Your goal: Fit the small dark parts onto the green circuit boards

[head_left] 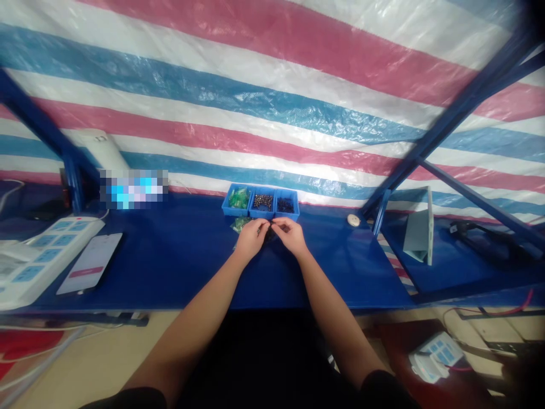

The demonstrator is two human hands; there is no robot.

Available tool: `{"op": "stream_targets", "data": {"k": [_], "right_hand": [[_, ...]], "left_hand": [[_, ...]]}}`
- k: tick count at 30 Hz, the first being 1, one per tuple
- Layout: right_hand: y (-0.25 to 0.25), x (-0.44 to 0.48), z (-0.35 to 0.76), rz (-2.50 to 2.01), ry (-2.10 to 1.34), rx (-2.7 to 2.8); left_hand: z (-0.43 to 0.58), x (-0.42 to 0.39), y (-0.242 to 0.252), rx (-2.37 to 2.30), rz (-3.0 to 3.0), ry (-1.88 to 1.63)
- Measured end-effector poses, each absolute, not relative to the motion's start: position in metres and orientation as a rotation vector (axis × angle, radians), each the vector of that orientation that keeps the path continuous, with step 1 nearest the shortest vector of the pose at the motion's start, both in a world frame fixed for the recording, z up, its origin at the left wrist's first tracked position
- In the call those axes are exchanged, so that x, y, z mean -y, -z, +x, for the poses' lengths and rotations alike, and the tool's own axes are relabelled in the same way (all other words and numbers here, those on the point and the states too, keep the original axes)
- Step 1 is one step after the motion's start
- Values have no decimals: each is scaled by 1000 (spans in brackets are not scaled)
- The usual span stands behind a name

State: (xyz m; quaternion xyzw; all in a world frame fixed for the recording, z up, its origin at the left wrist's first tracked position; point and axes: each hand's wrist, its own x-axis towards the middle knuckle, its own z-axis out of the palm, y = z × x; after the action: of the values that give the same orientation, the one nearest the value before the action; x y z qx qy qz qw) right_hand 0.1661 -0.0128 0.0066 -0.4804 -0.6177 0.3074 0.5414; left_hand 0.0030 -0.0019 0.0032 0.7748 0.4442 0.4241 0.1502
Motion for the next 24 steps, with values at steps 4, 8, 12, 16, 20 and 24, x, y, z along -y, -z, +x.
{"op": "stream_targets", "data": {"k": [4, 8, 12, 16, 20, 24], "right_hand": [[-9, 16, 166, -1155, -615, 1500], [-12, 17, 166, -1152, -571, 1479], [-12, 17, 166, -1172, -576, 1462], [-11, 17, 166, -1154, -584, 1481], [-10, 17, 166, -1155, -586, 1499], [-9, 17, 166, -1176, -597, 1505]], "left_hand": [[3, 2, -3, -1294, 2219, -1225], [4, 2, -1, -1292, 2175, -1248], [4, 1, 1, -1288, 2122, -1276], [5, 1, 2, -1287, 2079, -1297], [5, 2, 0, -1279, 2063, -1287], [4, 4, -4, -1280, 2062, -1237]]}}
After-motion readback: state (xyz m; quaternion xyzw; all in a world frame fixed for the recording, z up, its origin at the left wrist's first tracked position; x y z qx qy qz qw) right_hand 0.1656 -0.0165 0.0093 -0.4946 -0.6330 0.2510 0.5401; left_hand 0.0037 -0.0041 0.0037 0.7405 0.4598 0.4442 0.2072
